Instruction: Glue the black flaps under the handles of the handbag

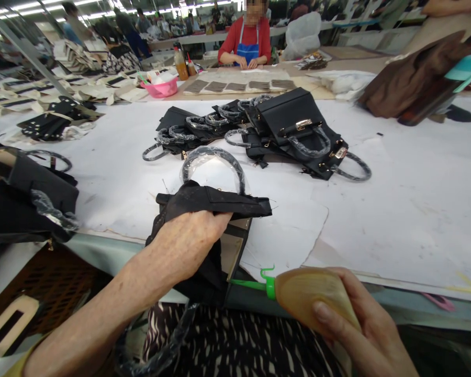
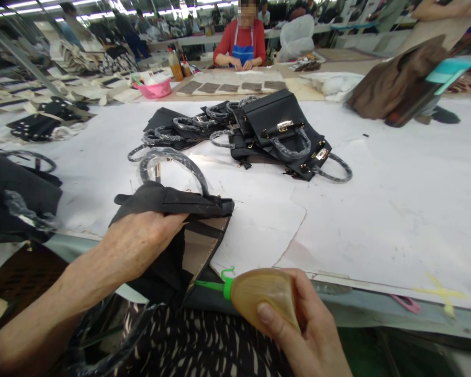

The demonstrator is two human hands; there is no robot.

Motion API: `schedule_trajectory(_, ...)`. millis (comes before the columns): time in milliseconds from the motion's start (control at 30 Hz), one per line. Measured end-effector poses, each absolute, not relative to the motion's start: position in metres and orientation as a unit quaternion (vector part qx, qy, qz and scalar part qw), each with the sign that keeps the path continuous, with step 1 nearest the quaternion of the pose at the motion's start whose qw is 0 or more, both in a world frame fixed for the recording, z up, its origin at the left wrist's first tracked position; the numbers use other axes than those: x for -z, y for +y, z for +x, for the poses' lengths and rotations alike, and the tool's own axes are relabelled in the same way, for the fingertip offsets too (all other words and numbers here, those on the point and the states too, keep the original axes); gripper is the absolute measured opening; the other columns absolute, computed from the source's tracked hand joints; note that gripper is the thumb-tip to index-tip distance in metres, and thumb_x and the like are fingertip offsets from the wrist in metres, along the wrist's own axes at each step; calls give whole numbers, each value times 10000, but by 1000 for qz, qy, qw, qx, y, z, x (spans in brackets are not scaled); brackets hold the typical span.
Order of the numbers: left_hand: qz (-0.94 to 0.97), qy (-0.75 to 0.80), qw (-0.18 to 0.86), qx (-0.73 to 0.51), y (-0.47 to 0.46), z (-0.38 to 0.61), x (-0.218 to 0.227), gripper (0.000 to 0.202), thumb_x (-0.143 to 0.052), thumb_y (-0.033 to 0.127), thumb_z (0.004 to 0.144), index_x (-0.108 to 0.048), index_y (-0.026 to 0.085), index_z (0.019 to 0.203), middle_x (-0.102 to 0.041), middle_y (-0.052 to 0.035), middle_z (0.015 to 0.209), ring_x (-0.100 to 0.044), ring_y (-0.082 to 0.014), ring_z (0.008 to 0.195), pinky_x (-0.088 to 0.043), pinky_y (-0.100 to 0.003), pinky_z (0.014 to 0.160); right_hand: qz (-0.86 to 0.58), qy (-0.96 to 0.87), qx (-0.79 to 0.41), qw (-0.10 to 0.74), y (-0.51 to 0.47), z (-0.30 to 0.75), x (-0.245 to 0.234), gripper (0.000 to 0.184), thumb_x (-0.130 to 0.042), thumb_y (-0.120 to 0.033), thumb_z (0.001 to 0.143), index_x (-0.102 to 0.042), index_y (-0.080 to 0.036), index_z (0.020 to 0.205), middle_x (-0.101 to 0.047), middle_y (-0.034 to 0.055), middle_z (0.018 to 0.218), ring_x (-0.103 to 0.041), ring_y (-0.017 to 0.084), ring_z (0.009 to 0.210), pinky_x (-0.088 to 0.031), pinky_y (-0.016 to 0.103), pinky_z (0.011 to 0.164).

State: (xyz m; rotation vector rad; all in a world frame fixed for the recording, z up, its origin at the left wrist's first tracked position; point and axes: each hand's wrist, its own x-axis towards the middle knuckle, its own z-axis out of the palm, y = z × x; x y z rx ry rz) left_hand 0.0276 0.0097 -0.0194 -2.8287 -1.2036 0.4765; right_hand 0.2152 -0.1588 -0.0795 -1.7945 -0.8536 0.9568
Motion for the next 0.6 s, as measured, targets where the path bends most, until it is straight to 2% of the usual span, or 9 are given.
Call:
schedule_trajectory(100, -912, -385, 10, -144, 9, 27, 18, 513, -426, -44, 781, -537, 223, 1205, -634, -51, 742, -682, -253, 783, -553, -296, 663, -725, -350, -395, 443, -154, 217, 81, 339, -628, -533, 822, -543, -236, 962, -613, -17, 802, -554, 219, 720, -431, 252, 642)
schedule_trajectory(233, -913, -384, 7, -139, 9, 26, 20, 456, -410, -14, 812, -548, 218, 1179, -633, -53, 726, -681, -253, 768, -548, -287, 638, -726, -366, -388, 435, -152, 219, 86, 400, -629, -551, 832, -505, -231, 1037, -622, -7, 860, -571, 233, 779, -408, 272, 690)
schedule_trajectory(400, -917, -376, 23, -131, 11, 26, 21, 430, -400, -12, 811, -560, 208, 1144, -601, -40, 659, -679, -251, 758, -543, -283, 638, -726, -420, -338, 426, -149, 220, 94, 375, -635, -521, 859, -517, -248, 1087, -616, -16, 988, -568, 214, 867, -403, 258, 744)
schedule_trajectory(500, -919, -371, 24, -128, 13, 25, 21, 436, -402, -21, 790, -558, 207, 1128, -593, -38, 651, -678, -256, 729, -537, -284, 601, -724, -432, -314, 435, -146, 220, 101, 385, -657, -515, 855, -531, -254, 1110, -616, -1, 1031, -572, 229, 881, -413, 277, 755)
schedule_trajectory(600, -922, -368, 26, -121, 14, 23, 21, 432, -404, -31, 778, -558, 208, 1103, -599, -40, 669, -674, -252, 707, -534, -287, 594, -709, -448, -281, 466, -141, 221, 111, 363, -689, -452, 843, -559, -252, 1117, -611, 22, 1118, -568, 256, 984, -416, 296, 823)
